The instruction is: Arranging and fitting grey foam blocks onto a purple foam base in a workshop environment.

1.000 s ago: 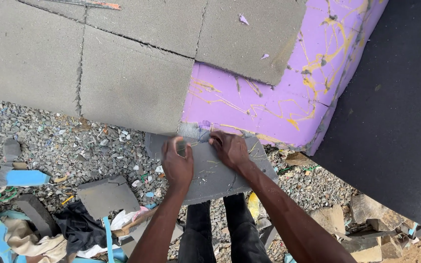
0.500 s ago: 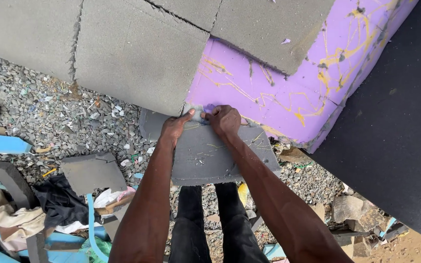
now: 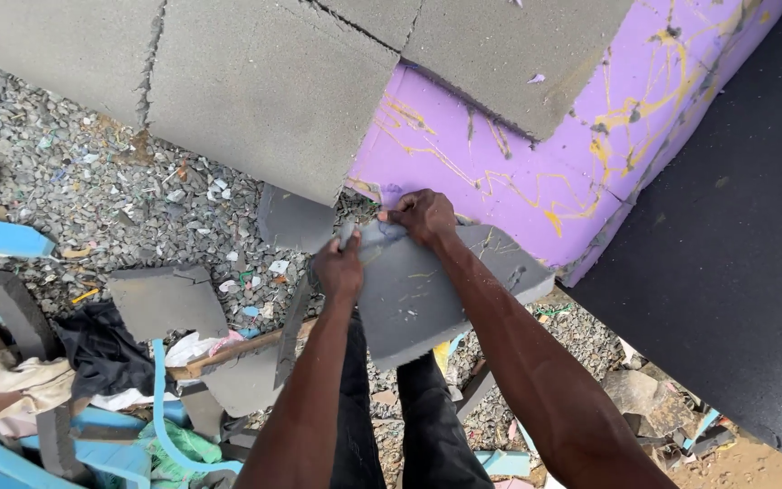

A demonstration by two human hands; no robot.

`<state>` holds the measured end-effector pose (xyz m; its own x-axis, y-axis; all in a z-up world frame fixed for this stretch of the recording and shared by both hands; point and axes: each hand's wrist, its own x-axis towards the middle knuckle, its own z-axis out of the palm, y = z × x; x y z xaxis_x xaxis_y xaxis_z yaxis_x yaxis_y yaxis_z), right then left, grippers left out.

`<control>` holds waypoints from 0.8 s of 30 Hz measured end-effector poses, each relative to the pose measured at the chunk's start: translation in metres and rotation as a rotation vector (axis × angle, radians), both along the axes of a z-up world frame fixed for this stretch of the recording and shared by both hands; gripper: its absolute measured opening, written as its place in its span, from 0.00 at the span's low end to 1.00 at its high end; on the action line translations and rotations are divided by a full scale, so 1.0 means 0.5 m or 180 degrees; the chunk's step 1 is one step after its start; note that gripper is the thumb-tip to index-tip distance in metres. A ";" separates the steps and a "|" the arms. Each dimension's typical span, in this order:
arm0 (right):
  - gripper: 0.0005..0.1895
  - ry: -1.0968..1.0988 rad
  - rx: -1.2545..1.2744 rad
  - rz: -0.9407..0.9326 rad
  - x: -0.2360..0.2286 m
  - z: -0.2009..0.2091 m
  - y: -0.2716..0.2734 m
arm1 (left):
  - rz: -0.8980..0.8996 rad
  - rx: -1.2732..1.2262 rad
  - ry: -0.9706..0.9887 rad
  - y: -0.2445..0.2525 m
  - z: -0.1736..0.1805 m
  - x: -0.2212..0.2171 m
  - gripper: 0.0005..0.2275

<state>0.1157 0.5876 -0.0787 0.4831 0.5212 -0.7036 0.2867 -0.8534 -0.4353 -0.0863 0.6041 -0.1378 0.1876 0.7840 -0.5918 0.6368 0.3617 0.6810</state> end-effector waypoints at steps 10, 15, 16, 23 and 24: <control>0.15 0.0191 0.0203 0.1218 -0.084 0.086 -0.116 | 0.0895 -0.0872 0.0007 -0.240 0.069 -0.103 0.25; 0.20 -0.0316 0.0227 0.1927 0.018 0.045 -0.135 | 0.0867 -0.0562 0.0181 -0.216 0.148 -0.058 0.22; 0.20 -0.0306 0.0234 0.1965 0.026 0.040 -0.159 | 0.0906 -0.0560 0.0187 -0.240 0.144 -0.063 0.22; 0.08 -0.0797 0.1333 0.2181 0.048 0.006 -0.293 | 0.1124 -0.0142 0.0270 -0.336 0.149 -0.053 0.20; 0.08 -0.0784 0.1706 0.2077 0.043 -0.003 -0.306 | 0.1122 0.0042 0.0137 -0.342 0.159 -0.053 0.18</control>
